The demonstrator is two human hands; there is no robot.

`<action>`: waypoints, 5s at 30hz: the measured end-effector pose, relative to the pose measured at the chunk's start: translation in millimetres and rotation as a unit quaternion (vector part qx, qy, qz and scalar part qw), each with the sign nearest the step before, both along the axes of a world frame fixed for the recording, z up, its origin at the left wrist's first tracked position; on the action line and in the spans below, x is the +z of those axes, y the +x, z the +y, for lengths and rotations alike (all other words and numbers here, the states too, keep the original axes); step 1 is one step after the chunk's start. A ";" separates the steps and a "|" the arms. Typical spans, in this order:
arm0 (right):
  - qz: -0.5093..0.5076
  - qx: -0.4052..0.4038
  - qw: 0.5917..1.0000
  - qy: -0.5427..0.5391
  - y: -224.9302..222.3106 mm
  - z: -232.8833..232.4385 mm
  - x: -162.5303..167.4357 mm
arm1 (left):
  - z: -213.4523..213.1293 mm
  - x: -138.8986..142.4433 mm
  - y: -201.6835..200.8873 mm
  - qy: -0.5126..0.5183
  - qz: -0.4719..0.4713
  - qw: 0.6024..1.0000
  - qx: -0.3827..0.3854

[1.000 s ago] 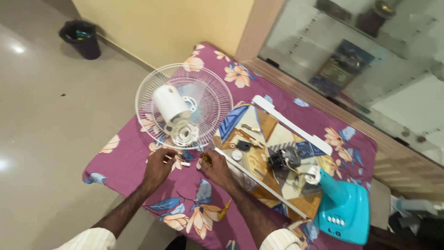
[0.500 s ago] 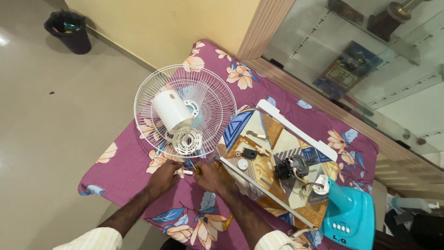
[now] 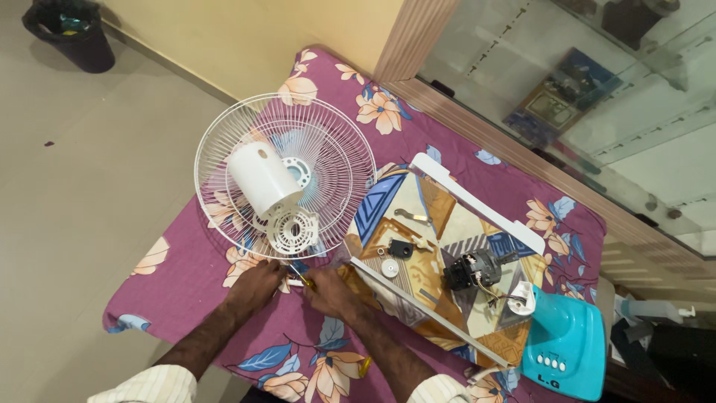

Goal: The person uses a screwdriver to remove screws from the blue housing of an electric fan motor assembly. They detach the housing, expose the internal components, and continue adjusting parts of the motor while the fan remains disassembled on a floral-patterned surface.

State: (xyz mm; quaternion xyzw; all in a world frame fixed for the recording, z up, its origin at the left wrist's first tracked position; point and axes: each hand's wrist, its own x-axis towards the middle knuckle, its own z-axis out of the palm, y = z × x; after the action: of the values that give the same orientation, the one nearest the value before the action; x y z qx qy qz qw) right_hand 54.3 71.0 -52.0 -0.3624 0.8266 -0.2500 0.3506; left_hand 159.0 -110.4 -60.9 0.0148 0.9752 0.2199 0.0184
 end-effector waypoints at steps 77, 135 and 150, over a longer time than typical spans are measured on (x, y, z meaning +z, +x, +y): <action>0.382 -0.169 0.881 -0.224 -0.4 112.7 70.3 | 49.6 52.7 -16.5 0.189 -0.027 0.951 0.244; 0.034 -0.345 0.875 -0.339 -70.1 450.1 116.0 | 443.9 138.0 -129.5 0.227 0.196 0.953 -0.040; 0.064 -0.372 0.861 -0.340 -131.1 479.8 109.0 | 445.9 122.3 -186.5 0.127 0.095 0.987 0.024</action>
State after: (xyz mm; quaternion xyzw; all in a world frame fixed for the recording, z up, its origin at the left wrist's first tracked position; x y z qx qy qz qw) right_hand -76.7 550.8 56.9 -0.1395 0.7839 -0.6041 0.0328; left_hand -27.5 335.5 61.3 0.0141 0.9369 0.3395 -0.0820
